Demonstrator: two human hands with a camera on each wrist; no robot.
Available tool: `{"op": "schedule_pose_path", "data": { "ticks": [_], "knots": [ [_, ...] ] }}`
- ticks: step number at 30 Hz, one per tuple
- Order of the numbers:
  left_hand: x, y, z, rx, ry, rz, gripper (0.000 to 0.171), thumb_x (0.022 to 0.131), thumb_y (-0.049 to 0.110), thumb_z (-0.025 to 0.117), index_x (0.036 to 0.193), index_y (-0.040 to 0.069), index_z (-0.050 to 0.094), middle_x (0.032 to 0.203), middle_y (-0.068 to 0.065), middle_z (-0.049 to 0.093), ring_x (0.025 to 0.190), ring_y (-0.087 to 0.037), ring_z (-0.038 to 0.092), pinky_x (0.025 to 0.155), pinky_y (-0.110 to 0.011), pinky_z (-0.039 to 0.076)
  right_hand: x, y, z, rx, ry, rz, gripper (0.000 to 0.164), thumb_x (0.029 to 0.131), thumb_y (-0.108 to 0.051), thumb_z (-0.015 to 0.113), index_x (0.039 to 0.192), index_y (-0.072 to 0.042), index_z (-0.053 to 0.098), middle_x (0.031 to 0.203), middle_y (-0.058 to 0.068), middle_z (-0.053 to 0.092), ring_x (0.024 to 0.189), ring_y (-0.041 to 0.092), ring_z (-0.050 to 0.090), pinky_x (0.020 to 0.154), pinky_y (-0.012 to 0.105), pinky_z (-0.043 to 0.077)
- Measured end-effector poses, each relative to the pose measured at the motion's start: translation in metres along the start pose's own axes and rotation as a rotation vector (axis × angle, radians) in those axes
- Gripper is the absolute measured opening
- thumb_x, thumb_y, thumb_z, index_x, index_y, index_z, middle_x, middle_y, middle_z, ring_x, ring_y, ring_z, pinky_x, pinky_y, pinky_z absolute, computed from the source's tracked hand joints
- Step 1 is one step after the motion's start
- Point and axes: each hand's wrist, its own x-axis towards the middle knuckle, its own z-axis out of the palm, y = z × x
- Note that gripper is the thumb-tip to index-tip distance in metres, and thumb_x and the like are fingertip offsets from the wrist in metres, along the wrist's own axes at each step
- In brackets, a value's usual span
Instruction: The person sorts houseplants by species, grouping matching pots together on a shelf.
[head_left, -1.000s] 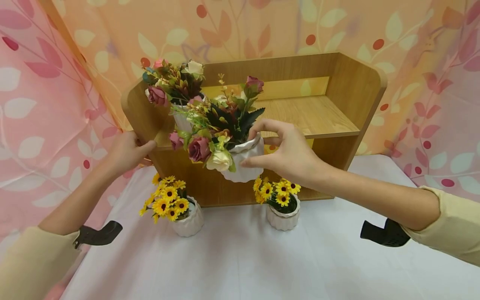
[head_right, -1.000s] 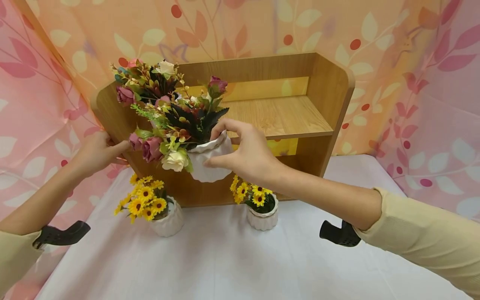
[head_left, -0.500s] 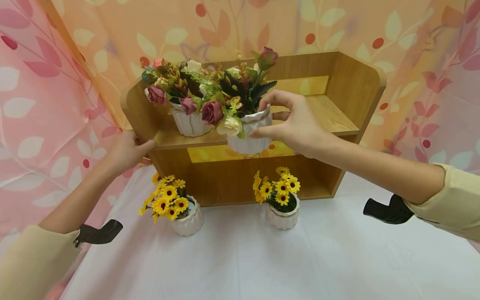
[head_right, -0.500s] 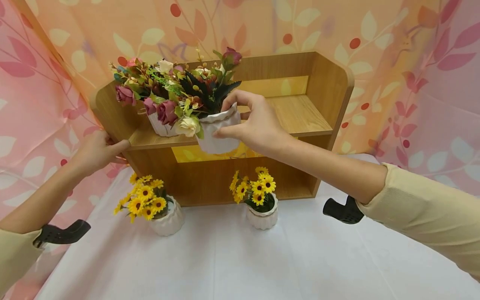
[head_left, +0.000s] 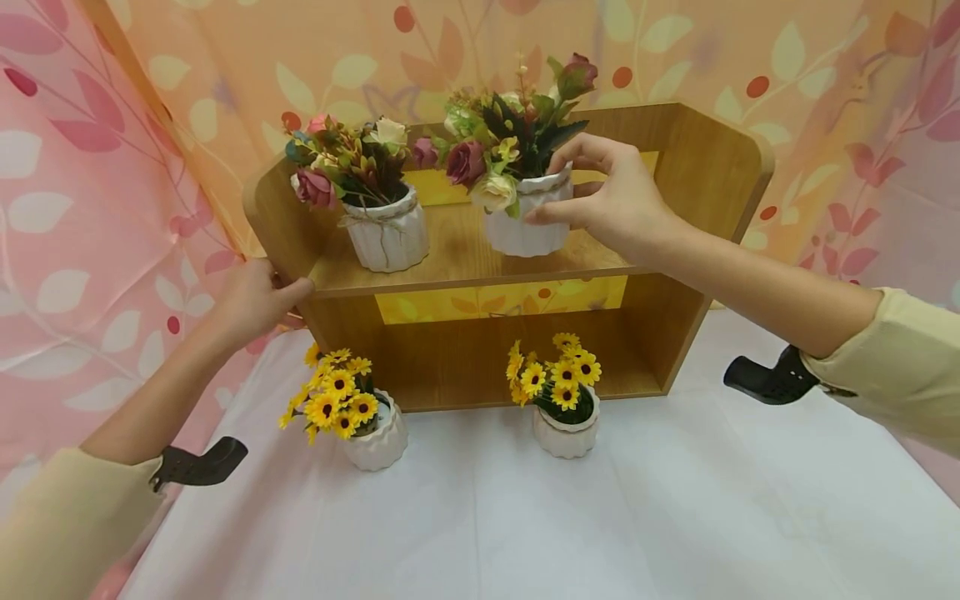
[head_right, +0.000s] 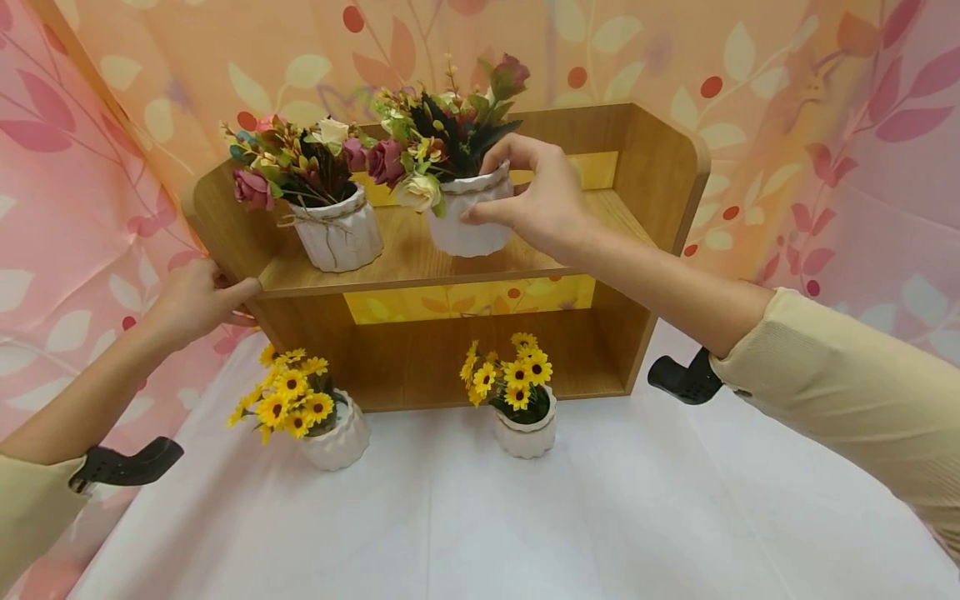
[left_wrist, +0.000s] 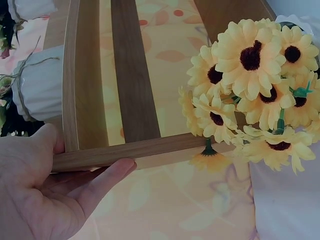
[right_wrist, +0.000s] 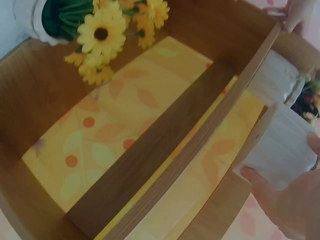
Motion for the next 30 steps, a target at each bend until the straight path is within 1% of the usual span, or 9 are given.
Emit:
{"op": "schedule_pose_path", "data": {
  "ticks": [6, 11, 17, 21, 25, 30],
  "knots": [
    [0.0, 0.0, 0.0, -0.005, -0.008, -0.008, 0.065, 0.109, 0.033, 0.052, 0.152, -0.013, 0.035, 0.14, -0.04, 0.056, 0.119, -0.053, 0.066, 0.069, -0.03, 0.065, 0.011, 0.007, -0.01, -0.026, 0.046, 0.015, 0.032, 0.086, -0.002, 0.085, 0.108, -0.012, 0.064, 0.128, 0.005, 0.058, 0.115, 0.033, 0.069, 0.077, 0.023, 0.063],
    [0.0, 0.0, 0.0, -0.019, -0.008, -0.006, 0.065, 0.109, 0.032, 0.052, 0.152, -0.012, 0.034, 0.141, -0.04, 0.055, 0.12, -0.054, 0.065, 0.069, -0.029, 0.065, 0.018, 0.014, -0.019, -0.038, 0.082, 0.022, 0.031, 0.085, -0.004, 0.086, 0.105, -0.015, 0.064, 0.127, 0.003, 0.059, 0.11, 0.027, 0.065, 0.069, 0.021, 0.063],
    [0.0, 0.0, -0.001, -0.018, -0.007, -0.012, 0.066, 0.109, 0.032, 0.052, 0.153, -0.012, 0.033, 0.142, -0.04, 0.054, 0.122, -0.055, 0.063, 0.07, -0.03, 0.065, 0.024, 0.024, -0.029, -0.045, 0.098, 0.065, 0.032, 0.086, -0.004, 0.086, 0.105, -0.016, 0.063, 0.136, 0.005, 0.056, 0.107, 0.024, 0.067, 0.069, 0.02, 0.062],
    [0.0, 0.0, 0.0, -0.004, -0.001, -0.012, 0.065, 0.109, 0.033, 0.052, 0.151, -0.013, 0.035, 0.14, -0.04, 0.056, 0.12, -0.054, 0.065, 0.07, -0.031, 0.065, 0.026, 0.034, -0.034, -0.046, 0.11, 0.083, 0.033, 0.085, -0.004, 0.086, 0.105, -0.016, 0.063, 0.138, 0.006, 0.054, 0.099, 0.018, 0.069, 0.07, 0.02, 0.063],
    [0.0, 0.0, 0.0, 0.005, 0.009, -0.003, 0.064, 0.109, 0.033, 0.053, 0.149, -0.014, 0.038, 0.137, -0.04, 0.058, 0.117, -0.053, 0.067, 0.069, -0.03, 0.065, 0.025, 0.043, -0.039, -0.043, 0.119, 0.085, 0.033, 0.085, -0.005, 0.087, 0.105, -0.016, 0.063, 0.13, 0.002, 0.056, 0.089, 0.011, 0.068, 0.068, 0.02, 0.062],
    [0.0, -0.001, 0.0, 0.007, 0.008, -0.002, 0.063, 0.109, 0.033, 0.052, 0.149, -0.013, 0.038, 0.137, -0.04, 0.058, 0.114, -0.052, 0.068, 0.069, -0.029, 0.065, 0.022, 0.055, -0.044, -0.074, 0.119, 0.081, 0.033, 0.086, -0.006, 0.087, 0.106, -0.014, 0.062, 0.117, -0.003, 0.057, 0.087, 0.004, 0.069, 0.066, 0.019, 0.061]
  ]
}}
